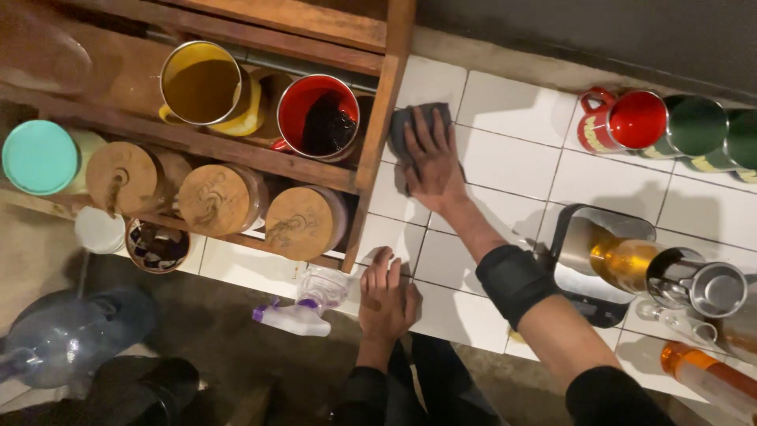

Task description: The person pours hot water from a kettle into a metal cup on a scale, then cleans the tiled counter. They use a spray bottle to apply cleaner, scrub the surface with a brush, and wipe it dry with a cloth. The person also moves a bottle and a small glass container during the process.

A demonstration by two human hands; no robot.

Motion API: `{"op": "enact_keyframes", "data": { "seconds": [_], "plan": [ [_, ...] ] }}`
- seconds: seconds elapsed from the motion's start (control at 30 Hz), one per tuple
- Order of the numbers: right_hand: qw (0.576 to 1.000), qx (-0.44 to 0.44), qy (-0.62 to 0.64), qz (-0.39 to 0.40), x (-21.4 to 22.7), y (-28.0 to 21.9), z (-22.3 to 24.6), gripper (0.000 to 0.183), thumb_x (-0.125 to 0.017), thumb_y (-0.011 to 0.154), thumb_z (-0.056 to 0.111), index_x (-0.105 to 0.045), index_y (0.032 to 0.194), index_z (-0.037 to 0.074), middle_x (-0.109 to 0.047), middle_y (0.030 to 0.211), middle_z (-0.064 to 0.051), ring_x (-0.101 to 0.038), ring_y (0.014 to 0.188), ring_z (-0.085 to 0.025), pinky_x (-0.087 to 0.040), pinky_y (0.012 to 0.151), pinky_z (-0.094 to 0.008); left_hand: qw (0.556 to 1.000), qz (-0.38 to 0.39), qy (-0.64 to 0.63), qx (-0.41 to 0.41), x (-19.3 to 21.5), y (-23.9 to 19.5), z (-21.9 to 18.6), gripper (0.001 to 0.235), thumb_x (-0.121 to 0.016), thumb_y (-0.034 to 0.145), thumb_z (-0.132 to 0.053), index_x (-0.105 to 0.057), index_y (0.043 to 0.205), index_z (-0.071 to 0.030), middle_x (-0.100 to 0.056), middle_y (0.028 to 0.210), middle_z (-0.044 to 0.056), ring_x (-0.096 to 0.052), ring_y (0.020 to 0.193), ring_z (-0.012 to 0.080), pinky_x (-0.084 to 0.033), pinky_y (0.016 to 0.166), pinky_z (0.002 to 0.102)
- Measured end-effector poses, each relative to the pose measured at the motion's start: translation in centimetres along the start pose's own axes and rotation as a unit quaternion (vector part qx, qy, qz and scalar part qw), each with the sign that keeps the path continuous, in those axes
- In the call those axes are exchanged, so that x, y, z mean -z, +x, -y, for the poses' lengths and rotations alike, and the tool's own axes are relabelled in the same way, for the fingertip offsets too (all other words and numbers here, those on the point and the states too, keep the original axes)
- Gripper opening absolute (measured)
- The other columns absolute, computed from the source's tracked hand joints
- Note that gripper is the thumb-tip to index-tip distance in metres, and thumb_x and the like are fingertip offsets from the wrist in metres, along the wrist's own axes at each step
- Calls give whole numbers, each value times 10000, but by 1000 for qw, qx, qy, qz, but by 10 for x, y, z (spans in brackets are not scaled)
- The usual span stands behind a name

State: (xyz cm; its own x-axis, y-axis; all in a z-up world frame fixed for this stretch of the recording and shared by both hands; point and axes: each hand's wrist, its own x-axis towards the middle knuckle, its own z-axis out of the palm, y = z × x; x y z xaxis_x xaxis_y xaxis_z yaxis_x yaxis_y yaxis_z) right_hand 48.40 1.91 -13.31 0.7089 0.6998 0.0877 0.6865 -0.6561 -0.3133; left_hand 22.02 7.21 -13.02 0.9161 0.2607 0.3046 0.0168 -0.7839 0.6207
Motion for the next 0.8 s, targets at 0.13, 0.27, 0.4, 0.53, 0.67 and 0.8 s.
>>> {"op": "enact_keyframes", "data": {
  "seconds": [0.13,0.27,0.4,0.53,0.67,0.8],
  "plan": [
    [999,12,31,14,4,-50,26,752,-670,862,219,-418,1542,23,-219,1685,-193,-163,1539,-490,-142,1243,-626,1000,13,3,11,3,3,-4,497,-592,917,-191,-506,1337,61,-493,1469,268,-507,1300,441,-382,1084,521],
    [997,4,59,45,24,-119,44,709,-654,891,225,-418,1535,48,-214,1678,-205,-153,1531,-498,-152,1235,-633,999,33,20,27,4,4,-9,495,-576,872,-158,-520,1311,64,-490,1475,243,-490,1336,428,-370,1116,516],
    [992,-110,51,17,34,-172,25,674,-606,937,249,-402,1532,8,-191,1683,-226,-119,1533,-533,-148,1214,-649,997,58,33,40,4,3,-7,511,-577,841,-155,-526,1299,65,-470,1486,224,-452,1372,414,-341,1121,519],
    [982,-187,33,-14,36,-172,12,682,-580,980,294,-367,1540,-33,-156,1688,-243,-93,1532,-545,-137,1208,-667,996,65,39,40,2,3,-10,515,-579,847,-160,-523,1305,70,-464,1487,226,-446,1368,410,-335,1125,520],
    [973,-226,30,-29,28,-146,-13,766,-590,978,379,-328,1556,-50,-121,1683,-261,-62,1532,-545,-108,1200,-688,996,61,48,37,3,6,-9,516,-580,852,-164,-525,1303,80,-474,1476,243,-455,1359,417,-341,1128,520],
    [964,-253,25,-75,28,-108,-55,854,-608,982,452,-295,1578,-74,-102,1677,-282,-47,1522,-554,-86,1194,-705,995,67,53,44,2,2,-9,523,-585,845,-174,-533,1298,82,-490,1465,247,-470,1349,422,-352,1122,521]
  ]
}}
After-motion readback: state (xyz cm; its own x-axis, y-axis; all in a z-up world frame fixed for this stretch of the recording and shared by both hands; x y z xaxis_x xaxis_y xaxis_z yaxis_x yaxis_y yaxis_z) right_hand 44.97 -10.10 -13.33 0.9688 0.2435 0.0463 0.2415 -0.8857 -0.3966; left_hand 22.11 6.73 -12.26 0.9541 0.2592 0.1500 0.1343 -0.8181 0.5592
